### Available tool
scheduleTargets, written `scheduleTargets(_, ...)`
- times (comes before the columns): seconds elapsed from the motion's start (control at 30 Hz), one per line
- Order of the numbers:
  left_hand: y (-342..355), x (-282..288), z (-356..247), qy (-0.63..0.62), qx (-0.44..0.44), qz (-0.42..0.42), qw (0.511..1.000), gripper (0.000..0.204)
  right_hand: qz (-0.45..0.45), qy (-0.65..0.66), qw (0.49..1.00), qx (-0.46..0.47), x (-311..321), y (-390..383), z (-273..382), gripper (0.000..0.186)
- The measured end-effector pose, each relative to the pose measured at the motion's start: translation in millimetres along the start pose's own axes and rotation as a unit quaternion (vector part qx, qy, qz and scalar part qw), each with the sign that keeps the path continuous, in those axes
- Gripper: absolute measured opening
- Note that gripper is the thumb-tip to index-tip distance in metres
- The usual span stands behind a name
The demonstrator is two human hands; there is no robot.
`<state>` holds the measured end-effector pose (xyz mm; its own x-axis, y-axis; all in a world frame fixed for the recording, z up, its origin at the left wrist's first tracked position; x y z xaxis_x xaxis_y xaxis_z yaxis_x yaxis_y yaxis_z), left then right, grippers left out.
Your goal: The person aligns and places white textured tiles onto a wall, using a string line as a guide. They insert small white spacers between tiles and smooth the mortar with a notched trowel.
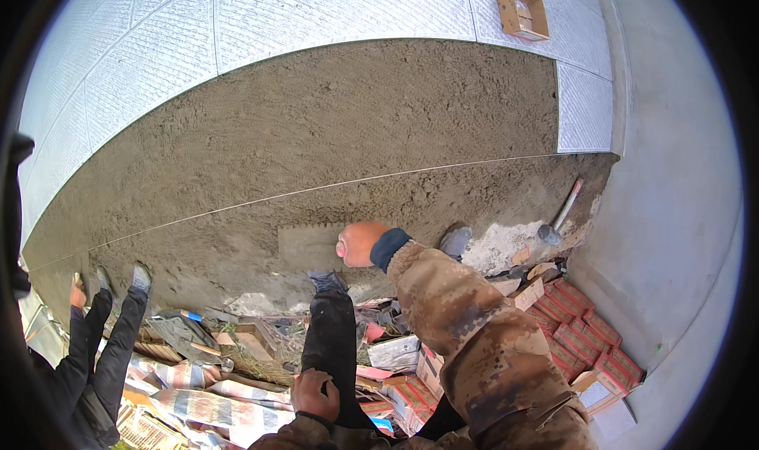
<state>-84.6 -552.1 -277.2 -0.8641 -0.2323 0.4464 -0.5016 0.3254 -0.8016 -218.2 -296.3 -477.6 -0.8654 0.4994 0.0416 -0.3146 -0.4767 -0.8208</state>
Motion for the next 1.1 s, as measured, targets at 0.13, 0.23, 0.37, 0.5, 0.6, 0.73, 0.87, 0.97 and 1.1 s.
scheduleTargets(0.13, -1, 0, -4, 0.008, -0.014, -0.016, 1.000, 0.013, -0.135, 0.067, 0.988, -0.026, 13, -26, -19, 0.029)
scheduleTargets(0.23, 0, -3, -7, 0.021, -0.023, -0.009, 0.999, 0.013, -0.207, 0.127, 0.969, -0.045, 22, -38, -33, 0.035)
scheduleTargets(0.37, 2, -4, -13, 0.037, -0.032, -0.013, 0.999, 0.014, -0.246, 0.095, 0.963, -0.061, 11, -48, -44, 0.034)
scheduleTargets(0.5, 5, -4, -21, 0.054, -0.048, -0.019, 0.997, 0.014, -0.350, 0.127, 0.916, -0.147, -7, -76, -88, 0.036)
scheduleTargets(0.6, 7, -5, -24, 0.052, -0.047, -0.011, 0.997, 0.013, -0.400, 0.177, 0.859, -0.265, -24, -121, -149, 0.033)
scheduleTargets(0.73, 10, -5, -27, 0.057, -0.052, -0.008, 0.997, 0.012, -0.463, 0.257, 0.761, -0.375, -49, -173, -213, 0.034)
scheduleTargets(0.87, 12, -6, -33, 0.071, -0.059, -0.008, 0.996, 0.011, -0.509, 0.280, 0.747, -0.323, -59, -177, -214, 0.036)
scheduleTargets(0.97, 14, -7, -38, 0.078, -0.060, -0.007, 0.995, 0.012, -0.452, 0.230, 0.817, -0.275, -58, -146, -187, 0.036)
scheduleTargets(1.1, 17, -11, -39, 0.078, -0.047, 0.019, 0.996, 0.012, -0.435, 0.203, 0.830, -0.284, -52, -129, -190, 0.035)
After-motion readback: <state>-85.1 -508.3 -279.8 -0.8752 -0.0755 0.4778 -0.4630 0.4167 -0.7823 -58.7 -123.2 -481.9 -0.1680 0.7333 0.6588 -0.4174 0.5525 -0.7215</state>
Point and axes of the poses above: each hand's wrist, its own y-axis towards the middle knuckle, its own x-axis out of the back of the hand, z = x × y, the point moved 7 cm from there along y, towards the middle knuckle, and after that the axes turned 12 degrees about z, right-handed, at the moved point
